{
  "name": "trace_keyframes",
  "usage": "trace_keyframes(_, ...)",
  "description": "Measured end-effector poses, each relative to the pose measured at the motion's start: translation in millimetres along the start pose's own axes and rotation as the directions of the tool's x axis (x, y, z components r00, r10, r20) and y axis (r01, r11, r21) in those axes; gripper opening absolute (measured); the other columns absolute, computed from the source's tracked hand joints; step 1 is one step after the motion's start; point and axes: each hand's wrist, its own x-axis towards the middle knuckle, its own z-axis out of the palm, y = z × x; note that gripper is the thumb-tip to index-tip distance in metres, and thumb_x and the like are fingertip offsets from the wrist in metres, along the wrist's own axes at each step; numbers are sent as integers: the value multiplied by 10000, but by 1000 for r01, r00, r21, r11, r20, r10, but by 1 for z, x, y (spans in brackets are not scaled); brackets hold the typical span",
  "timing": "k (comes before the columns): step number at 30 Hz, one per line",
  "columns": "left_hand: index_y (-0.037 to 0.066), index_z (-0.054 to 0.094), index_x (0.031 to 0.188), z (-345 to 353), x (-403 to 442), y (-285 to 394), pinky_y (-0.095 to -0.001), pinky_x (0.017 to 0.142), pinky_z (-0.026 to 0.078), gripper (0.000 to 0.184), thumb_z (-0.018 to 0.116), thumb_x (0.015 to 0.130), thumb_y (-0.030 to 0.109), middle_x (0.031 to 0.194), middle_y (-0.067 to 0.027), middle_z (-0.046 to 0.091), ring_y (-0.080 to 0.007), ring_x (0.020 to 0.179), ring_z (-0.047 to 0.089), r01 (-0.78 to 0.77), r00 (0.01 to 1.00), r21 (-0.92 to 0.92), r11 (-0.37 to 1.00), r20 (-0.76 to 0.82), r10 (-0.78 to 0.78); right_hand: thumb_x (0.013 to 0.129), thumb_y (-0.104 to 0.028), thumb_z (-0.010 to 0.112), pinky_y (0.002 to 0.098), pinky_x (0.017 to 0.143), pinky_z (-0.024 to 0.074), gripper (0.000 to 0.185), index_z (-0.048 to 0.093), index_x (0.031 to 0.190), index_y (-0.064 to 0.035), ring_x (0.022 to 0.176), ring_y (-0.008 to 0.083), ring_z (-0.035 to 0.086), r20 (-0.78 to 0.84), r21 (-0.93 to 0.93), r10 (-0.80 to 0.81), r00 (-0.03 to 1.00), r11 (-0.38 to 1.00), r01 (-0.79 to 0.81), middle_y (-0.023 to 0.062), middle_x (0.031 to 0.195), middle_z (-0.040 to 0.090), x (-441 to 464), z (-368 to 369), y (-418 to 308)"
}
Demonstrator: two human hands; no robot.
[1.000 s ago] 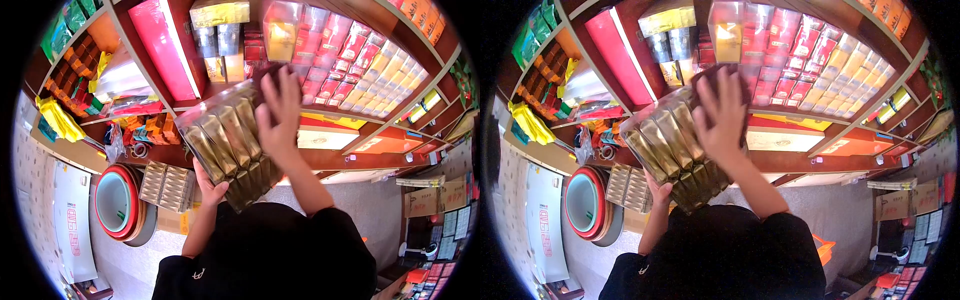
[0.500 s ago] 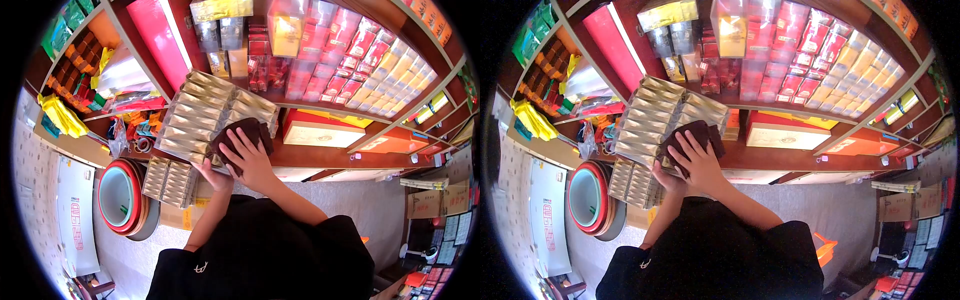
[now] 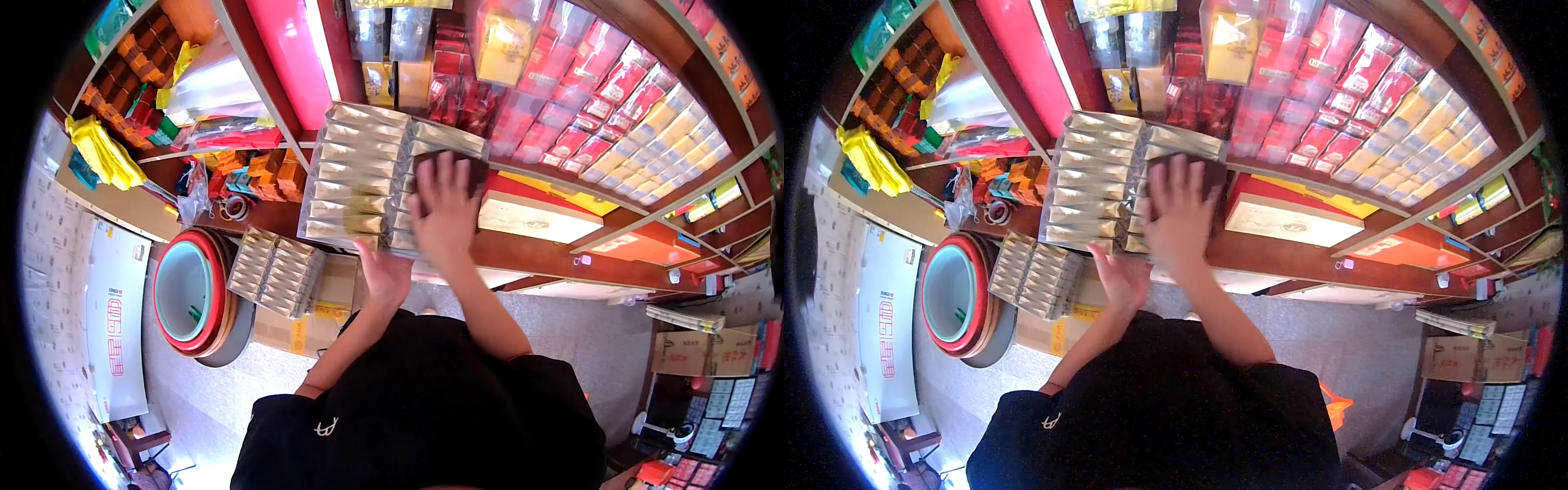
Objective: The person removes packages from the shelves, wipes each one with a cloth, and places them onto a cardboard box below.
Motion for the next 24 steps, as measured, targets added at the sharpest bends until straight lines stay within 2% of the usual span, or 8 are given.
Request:
trace_keyframes(2, 186, 204, 1494, 14, -1, 3, -446, 1126, 229, 827, 312, 881, 731, 1521, -57, 276, -258, 1368, 314, -3, 999, -9, 1000, -39, 2, 881, -355, 524, 619, 1092, 211, 551, 443, 1392, -164, 1413, 355, 236, 184, 270, -286, 940, 935, 232, 116, 1522, 296, -13, -8, -33)
trace_keyframes(6, 255, 146, 1513, 24, -2, 9, -471, 1129, 216, 886, 245, 827, 808, 1548, -47, 220, -274, 1397, 255, -198, 972, 148, 969, -98, 213, 758, -261, 682, 477, 1091, 318, 552, 559, 1294, -210, 1363, 298, 354, 77, 482, -530, 845, 761, 434, 29, 1461, 411, 0, -7, -43)
trace_keyframes(10, 170, 239, 1485, -13, 0, 6, -424, 1132, 243, 787, 315, 904, 696, 1514, -71, 300, -251, 1363, 322, 29, 976, -214, 976, 218, 18, 829, -201, 625, 422, 1113, 304, 493, 535, 1314, -194, 1384, 292, 320, 98, 237, -308, 946, 931, 279, 59, 1476, 382, 34, -3, -1)
trace_keyframes(12, 77, 370, 1403, -20, 4, 3, -422, 1100, 303, 704, 440, 927, 591, 1405, -76, 459, -251, 1292, 425, 62, 974, 107, 992, -225, -37, 892, -209, 567, 434, 1105, 311, 473, 488, 1356, -175, 1399, 327, 277, -84, 252, -63, 994, 964, 83, 94, 1504, 327, 38, 14, 25)
trace_keyframes(14, 93, 434, 1346, -20, 4, -1, -414, 1070, 350, 561, 512, 940, 472, 1317, -57, 537, -222, 1235, 480, 97, 980, 59, 994, -178, -85, 899, -212, 549, 482, 1084, 322, 481, 466, 1368, -143, 1399, 378, 249, -58, 108, 40, 997, 994, -34, 127, 1520, 284, 35, 4, 26)
trace_keyframes(16, 85, 412, 1364, -17, 2, -11, -404, 1072, 356, 507, 482, 971, 399, 1300, -65, 545, -214, 1218, 501, 132, 977, 44, 990, -172, -123, 865, -202, 566, 557, 1061, 313, 485, 489, 1340, -147, 1387, 369, 282, 47, -80, -14, 999, 997, 18, 131, 1501, 322, 28, 5, 3)
trace_keyframes(20, 108, 395, 1382, -38, -5, -31, -387, 1064, 361, 500, 457, 982, 402, 1338, -48, 503, -197, 1235, 485, 153, 971, 67, 986, -194, -137, 781, -246, 642, 538, 1090, 281, 504, 558, 1276, -198, 1369, 274, 334, 123, 413, -579, 806, 768, 489, 50, 1469, 392, -8, 27, -49)
trace_keyframes(24, 124, 395, 1385, -40, 6, -23, -401, 1052, 366, 517, 456, 978, 436, 1338, -46, 497, -205, 1235, 482, 108, 985, 169, 980, -150, -83, 755, -223, 671, 552, 1108, 242, 575, 524, 1311, -205, 1389, 263, 307, 160, 253, -492, 856, 858, 446, 29, 1483, 375, 8, 29, -38)
